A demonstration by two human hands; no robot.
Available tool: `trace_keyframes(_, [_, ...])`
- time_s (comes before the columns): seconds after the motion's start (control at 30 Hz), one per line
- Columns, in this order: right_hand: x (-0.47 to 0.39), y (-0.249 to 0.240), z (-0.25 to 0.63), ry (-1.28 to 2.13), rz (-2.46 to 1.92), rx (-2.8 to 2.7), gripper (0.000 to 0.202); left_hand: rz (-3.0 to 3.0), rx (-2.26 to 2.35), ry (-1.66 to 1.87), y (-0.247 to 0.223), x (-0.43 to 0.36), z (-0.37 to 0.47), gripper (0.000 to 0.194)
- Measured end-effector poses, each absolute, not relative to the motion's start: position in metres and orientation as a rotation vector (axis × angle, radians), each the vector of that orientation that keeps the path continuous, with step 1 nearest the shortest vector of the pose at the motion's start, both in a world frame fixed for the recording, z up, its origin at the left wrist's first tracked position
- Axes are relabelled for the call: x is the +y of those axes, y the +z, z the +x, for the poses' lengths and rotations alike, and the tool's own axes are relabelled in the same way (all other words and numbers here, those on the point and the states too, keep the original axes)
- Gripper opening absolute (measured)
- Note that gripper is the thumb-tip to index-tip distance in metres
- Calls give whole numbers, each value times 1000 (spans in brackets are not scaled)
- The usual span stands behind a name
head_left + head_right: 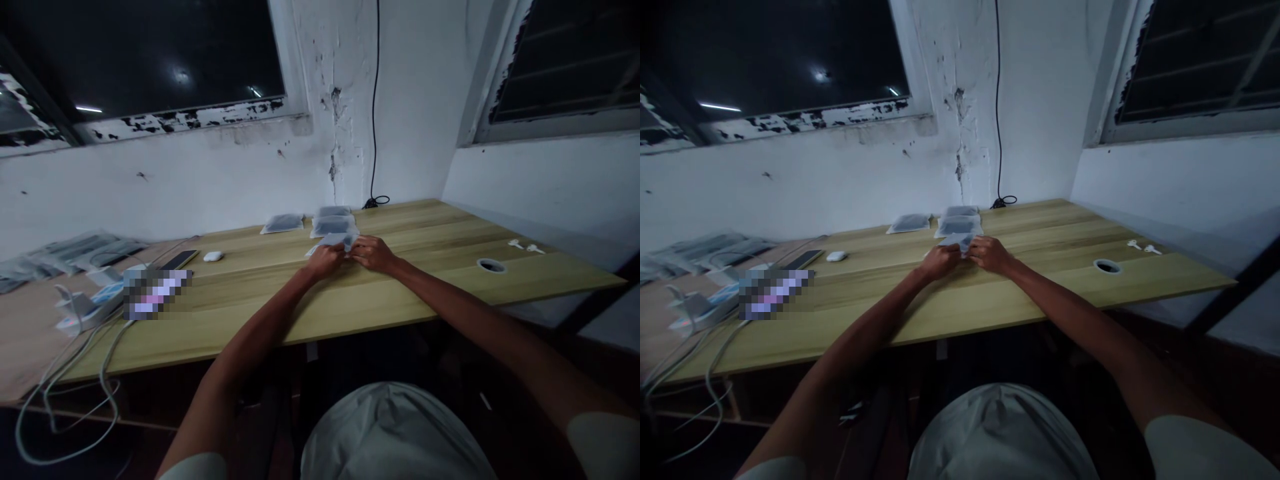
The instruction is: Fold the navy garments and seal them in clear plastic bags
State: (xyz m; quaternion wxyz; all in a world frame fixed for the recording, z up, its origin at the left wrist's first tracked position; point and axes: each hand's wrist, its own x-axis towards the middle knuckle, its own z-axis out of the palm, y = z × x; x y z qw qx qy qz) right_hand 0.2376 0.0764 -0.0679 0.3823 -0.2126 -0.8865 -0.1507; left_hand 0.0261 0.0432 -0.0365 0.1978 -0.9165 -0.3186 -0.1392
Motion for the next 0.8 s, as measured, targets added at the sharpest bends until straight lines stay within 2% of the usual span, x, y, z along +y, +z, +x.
trace_keyframes(0.23, [100, -66, 267, -449, -1075, -2228, 22, -2687, -657, -718, -30, 29, 35, 31])
trace_keyframes(0.47, [118, -73, 282, -511, -1483, -2061, 23, -2612, -746, -727, -26, 47, 18, 27])
trace_keyframes(0.63, [119, -71, 281, -507, -1531, -2006, 25, -2422, -1042, -581, -25, 72, -11, 23])
trace_keyframes(0.77, [117, -72, 284, -363, -1301, -2186, 17, -2304, -1328, -518, -35, 89, -42, 18])
trace_keyframes(0.8, [118, -75, 287, -323, -1266, -2235, 21, -2284, -1414, -505, -40, 93, -52, 19])
